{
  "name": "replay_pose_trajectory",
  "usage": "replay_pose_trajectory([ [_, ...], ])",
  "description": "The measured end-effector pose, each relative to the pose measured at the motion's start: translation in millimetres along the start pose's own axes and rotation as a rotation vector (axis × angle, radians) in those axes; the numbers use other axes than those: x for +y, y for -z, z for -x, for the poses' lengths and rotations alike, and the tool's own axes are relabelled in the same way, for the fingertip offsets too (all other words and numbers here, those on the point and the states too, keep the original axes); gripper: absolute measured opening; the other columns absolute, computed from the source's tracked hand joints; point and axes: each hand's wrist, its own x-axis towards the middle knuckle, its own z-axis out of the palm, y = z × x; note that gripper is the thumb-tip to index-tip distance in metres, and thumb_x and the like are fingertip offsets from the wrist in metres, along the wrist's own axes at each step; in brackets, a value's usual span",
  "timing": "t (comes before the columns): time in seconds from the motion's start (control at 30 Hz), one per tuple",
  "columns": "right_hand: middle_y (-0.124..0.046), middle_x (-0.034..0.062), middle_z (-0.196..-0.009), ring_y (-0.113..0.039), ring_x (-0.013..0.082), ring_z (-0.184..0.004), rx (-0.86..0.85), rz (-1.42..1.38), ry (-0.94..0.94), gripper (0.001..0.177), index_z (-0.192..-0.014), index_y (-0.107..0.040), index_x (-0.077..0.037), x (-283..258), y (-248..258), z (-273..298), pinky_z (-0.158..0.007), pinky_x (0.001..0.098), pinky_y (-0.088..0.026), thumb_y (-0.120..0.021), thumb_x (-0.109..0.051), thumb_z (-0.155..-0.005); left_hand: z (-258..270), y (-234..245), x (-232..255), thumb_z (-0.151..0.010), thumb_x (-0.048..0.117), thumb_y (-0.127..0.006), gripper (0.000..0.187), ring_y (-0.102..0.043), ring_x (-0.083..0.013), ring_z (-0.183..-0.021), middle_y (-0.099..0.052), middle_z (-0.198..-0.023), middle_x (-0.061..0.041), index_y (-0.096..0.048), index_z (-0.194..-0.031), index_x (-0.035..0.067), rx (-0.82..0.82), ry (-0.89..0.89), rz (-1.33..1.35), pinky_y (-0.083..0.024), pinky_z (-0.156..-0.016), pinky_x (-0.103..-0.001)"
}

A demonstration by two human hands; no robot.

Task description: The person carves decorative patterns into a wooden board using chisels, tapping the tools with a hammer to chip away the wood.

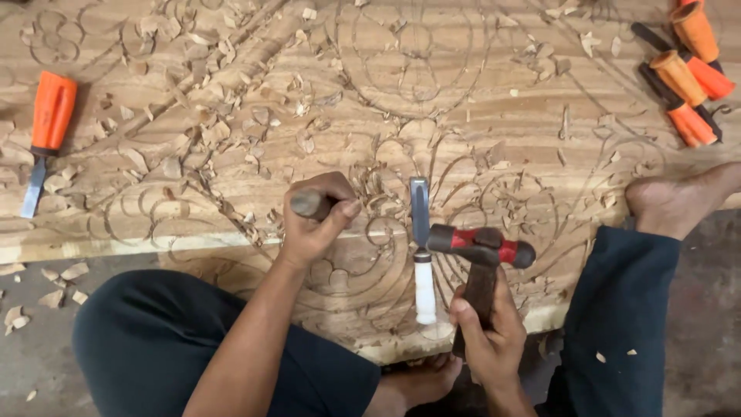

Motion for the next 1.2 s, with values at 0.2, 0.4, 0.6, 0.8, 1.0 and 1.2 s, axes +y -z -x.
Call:
replay_pose_trajectory([
  [0.2, -0.065, 0.0029, -0.095, -0.06, 0.0066, -0.076, -0.03, 0.003, 0.036, 0.064, -0.156, -0.04, 0.005, 2, -3, 3, -0.068, 0.0222, -0.052, -0.063, 0.002, -0.096, -1, 4, -2, -0.095, 0.009, -0.068, 0.028, -0.046, -0.0113, -0.058, -0.054, -0.067, -0.002, -0.055, -0.071, 0.002, -0.079, 0.006, -0.097, -0.035, -0.054, -0.029],
  [0.4, -0.066, 0.0037, -0.095, -0.061, 0.0071, -0.077, -0.047, 0.023, 0.037, 0.065, -0.155, -0.04, 0.005, 5, -5, 2, -0.069, 0.0225, -0.052, -0.064, 0.001, -0.096, -4, 5, -3, -0.091, 0.011, -0.067, 0.037, -0.041, -0.0102, -0.052, -0.05, -0.059, -0.002, -0.047, -0.06, 0.005, -0.104, 0.022, -0.118, -0.031, -0.05, -0.028],
  [0.6, -0.066, 0.0031, -0.094, -0.06, 0.0067, -0.077, -0.06, 0.019, 0.025, 0.064, -0.155, -0.04, 0.005, 4, -6, 1, -0.069, 0.022, -0.052, -0.064, -0.001, -0.096, -2, 4, -6, -0.09, 0.009, -0.068, 0.038, -0.041, -0.0099, -0.05, -0.049, -0.056, -0.002, -0.047, -0.058, 0.006, -0.08, 0.054, -0.141, -0.03, -0.048, -0.028],
  [0.8, -0.065, 0.0031, -0.095, -0.06, 0.0067, -0.078, -0.049, 0.015, 0.037, 0.062, -0.153, -0.042, 0.005, 8, -4, 2, -0.07, 0.0219, -0.052, -0.065, 0.0, -0.096, -2, 0, -4, -0.091, 0.008, -0.068, 0.034, -0.046, -0.012, -0.054, -0.051, -0.06, -0.004, -0.05, -0.062, 0.004, -0.114, 0.052, -0.144, -0.033, -0.052, -0.029],
  [1.0, -0.066, 0.0039, -0.096, -0.061, 0.0074, -0.077, -0.031, -0.009, 0.039, 0.061, -0.152, -0.043, 0.006, 0, -7, 1, -0.068, 0.0223, -0.053, -0.065, 0.001, -0.095, -1, -3, -14, -0.091, 0.011, -0.068, 0.034, -0.051, -0.0115, -0.051, -0.056, -0.057, -0.004, -0.055, -0.06, 0.007, -0.11, 0.007, -0.178, -0.038, -0.049, -0.028],
  [1.2, -0.069, 0.0101, -0.097, -0.066, 0.0136, -0.076, -0.026, -0.021, 0.306, 0.021, -0.119, -0.059, 0.007, -52, 0, -10, -0.067, 0.0242, -0.058, -0.065, 0.003, -0.1, -2, -2, -43, -0.093, 0.02, -0.069, 0.038, -0.051, -0.0093, -0.045, -0.055, -0.053, -0.001, -0.056, -0.058, 0.01, -0.085, 0.075, -0.219, -0.038, -0.041, -0.028],
])
